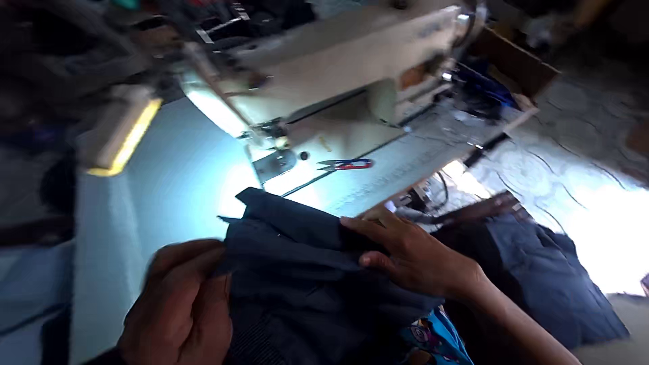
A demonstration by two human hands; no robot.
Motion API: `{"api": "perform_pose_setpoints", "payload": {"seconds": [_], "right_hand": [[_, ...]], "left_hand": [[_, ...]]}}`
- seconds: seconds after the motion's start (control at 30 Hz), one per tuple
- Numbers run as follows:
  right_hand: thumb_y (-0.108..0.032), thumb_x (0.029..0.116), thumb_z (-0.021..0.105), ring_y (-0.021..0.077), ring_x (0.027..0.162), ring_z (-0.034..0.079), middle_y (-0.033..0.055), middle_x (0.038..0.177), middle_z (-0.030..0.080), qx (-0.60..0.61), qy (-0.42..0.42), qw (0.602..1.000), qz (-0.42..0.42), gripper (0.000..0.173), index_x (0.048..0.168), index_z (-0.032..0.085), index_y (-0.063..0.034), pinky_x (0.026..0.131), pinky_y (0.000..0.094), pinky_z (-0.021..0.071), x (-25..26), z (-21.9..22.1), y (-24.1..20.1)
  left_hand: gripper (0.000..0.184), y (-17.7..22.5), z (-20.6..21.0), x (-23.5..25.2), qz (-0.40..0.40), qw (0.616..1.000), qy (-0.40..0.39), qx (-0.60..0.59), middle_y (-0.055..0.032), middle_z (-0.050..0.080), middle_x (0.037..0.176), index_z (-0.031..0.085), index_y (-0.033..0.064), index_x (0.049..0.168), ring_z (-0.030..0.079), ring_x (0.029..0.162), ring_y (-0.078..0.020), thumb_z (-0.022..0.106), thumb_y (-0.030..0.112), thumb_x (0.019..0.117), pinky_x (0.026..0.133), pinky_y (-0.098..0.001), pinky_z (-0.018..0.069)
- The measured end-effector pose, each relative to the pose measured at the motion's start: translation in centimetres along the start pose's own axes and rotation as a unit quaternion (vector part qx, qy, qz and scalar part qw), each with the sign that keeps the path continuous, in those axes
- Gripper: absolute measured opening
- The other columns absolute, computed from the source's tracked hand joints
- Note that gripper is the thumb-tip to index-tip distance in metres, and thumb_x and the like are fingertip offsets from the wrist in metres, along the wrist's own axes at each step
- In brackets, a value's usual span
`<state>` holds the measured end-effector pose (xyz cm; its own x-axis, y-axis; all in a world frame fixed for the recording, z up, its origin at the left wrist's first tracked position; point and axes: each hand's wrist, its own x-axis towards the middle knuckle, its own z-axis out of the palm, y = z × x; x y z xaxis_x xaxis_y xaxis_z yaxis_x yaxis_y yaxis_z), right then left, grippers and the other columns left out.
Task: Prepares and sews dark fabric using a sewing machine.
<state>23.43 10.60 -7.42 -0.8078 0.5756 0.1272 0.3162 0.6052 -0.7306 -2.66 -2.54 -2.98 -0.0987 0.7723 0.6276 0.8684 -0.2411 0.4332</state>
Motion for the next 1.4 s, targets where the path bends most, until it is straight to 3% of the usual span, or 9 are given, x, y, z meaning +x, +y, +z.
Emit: {"api": "perform_pose_setpoints", "payload": {"seconds": [0.13, 0.33, 0.5, 0.67, 0.77, 0.87, 1.03, 1.1, 1.4], "right_hand": [[-0.038, 0.101, 0.058, 0.0309, 0.071, 0.067, 0.018, 0.1, 0.067, -0.073, 0.001, 0.996, -0.046, 0.044, 0.137, 0.066, -0.0145, 0.057, 0.0473, 0.0539, 2.0, 3.9, -1.1], [-0.017, 0.0978, 0.056, 0.0084, 0.127, 0.057, 0.0114, 0.142, 0.058, 0.39, -0.11, 0.912, -0.065, 0.055, 0.144, 0.046, 0.0117, 0.107, 0.0263, 0.0484, 8.1, 5.8, 1.1], [-0.053, 0.0953, 0.061, -0.0122, 0.093, 0.064, -0.0247, 0.102, 0.071, 0.544, -0.336, 0.766, 0.058, 0.027, 0.111, 0.069, -0.0329, 0.082, 0.013, 0.0526, 9.8, 5.8, 3.7], [-0.039, 0.1013, 0.046, -0.0049, 0.11, 0.062, -0.0128, 0.119, 0.07, 0.523, -0.389, 0.757, 0.039, 0.046, 0.133, 0.063, -0.0107, 0.095, 0.0187, 0.0506, 12.6, 5.7, 2.9], [-0.03, 0.0955, 0.063, -0.0124, 0.081, 0.063, -0.0224, 0.088, 0.071, 0.554, -0.358, 0.749, 0.067, 0.008, 0.094, 0.071, -0.0309, 0.073, 0.0107, 0.0519, 11.6, 3.9, 2.3], [-0.031, 0.1003, 0.059, -0.0061, 0.086, 0.066, -0.0164, 0.091, 0.071, 0.627, -0.328, 0.706, -0.027, 0.015, 0.1, 0.075, -0.0291, 0.077, 0.0142, 0.0537, 12.1, 2.6, 4.4], [-0.058, 0.0973, 0.059, 0.0018, 0.098, 0.065, -0.0098, 0.107, 0.068, 0.417, -0.137, 0.898, -0.005, 0.05, 0.128, 0.063, -0.0184, 0.088, 0.0242, 0.0551, 12.6, 3.6, 4.2], [-0.049, 0.1002, 0.057, 0.0013, 0.109, 0.062, -0.0061, 0.123, 0.065, 0.404, -0.168, 0.898, 0.032, 0.055, 0.139, 0.058, -0.0105, 0.096, 0.0241, 0.0523, 13.1, 5.2, 3.8], [-0.016, 0.1043, 0.051, -0.0046, 0.075, 0.065, -0.0118, 0.08, 0.07, 0.483, -0.231, 0.84, 0.088, 0.024, 0.089, 0.069, -0.0174, 0.071, 0.0163, 0.0549, 14.5, 4.7, 2.7]], "left_hand": [[0.02, -1.7, -1.0, -1.2, -0.169, 0.971, -0.026, -0.168, 0.0198, 0.069, 0.106, 0.067, 0.0225, 0.114, 0.062, 0.101, 0.0102, 0.047, 0.025, 0.1082, 0.091, -0.0144, 0.0519], [0.023, -0.6, 4.2, -1.9, -0.187, 0.928, -0.006, -0.323, 0.0147, 0.07, 0.096, 0.07, 0.0108, 0.108, 0.062, 0.087, 0.0117, 0.057, 0.03, 0.1049, 0.078, -0.01, 0.0529], [0.017, -1.2, 4.6, -0.6, -0.157, 0.902, -0.046, -0.4, 0.0139, 0.07, 0.09, 0.071, 0.0083, 0.102, 0.061, 0.084, 0.0118, 0.059, 0.019, 0.1042, 0.077, -0.0089, 0.0516], [0.019, -0.8, 4.7, 0.1, -0.091, 0.816, -0.129, -0.556, 0.013, 0.064, 0.09, 0.064, 0.008, 0.101, 0.055, 0.087, 0.0151, 0.055, 0.025, 0.1063, 0.078, -0.0048, 0.0451], [0.024, -1.2, 3.5, 0.3, -0.081, 0.815, -0.108, -0.563, 0.0089, 0.061, 0.107, 0.064, 0.0155, 0.106, 0.056, 0.106, 0.0051, 0.049, 0.034, 0.1082, 0.092, -0.0129, 0.0455], [0.023, -3.4, 2.0, -1.1, -0.174, 0.835, -0.032, -0.521, 0.016, 0.072, 0.115, 0.07, 0.0308, 0.114, 0.065, 0.11, 0.0024, 0.049, 0.038, 0.1068, 0.097, -0.02, 0.0537], [0.01, -6.0, 3.1, -2.1, -0.315, 0.78, 0.059, -0.538, 0.0123, 0.072, 0.092, 0.066, 0.0306, 0.104, 0.069, 0.085, 0.003, 0.062, 0.039, 0.1003, 0.077, -0.0182, 0.0593], [0.01, -6.1, 3.7, -1.8, -0.317, 0.751, 0.054, -0.577, 0.0098, 0.073, 0.094, 0.066, 0.0289, 0.106, 0.07, 0.088, 0.0011, 0.062, 0.037, 0.1011, 0.08, -0.0197, 0.0596], [0.018, -7.7, 4.2, -2.3, -0.323, 0.739, 0.073, -0.587, 0.0047, 0.073, 0.11, 0.066, 0.0254, 0.11, 0.07, 0.097, -0.0034, 0.048, 0.025, 0.1083, 0.085, -0.0223, 0.0587]]}}
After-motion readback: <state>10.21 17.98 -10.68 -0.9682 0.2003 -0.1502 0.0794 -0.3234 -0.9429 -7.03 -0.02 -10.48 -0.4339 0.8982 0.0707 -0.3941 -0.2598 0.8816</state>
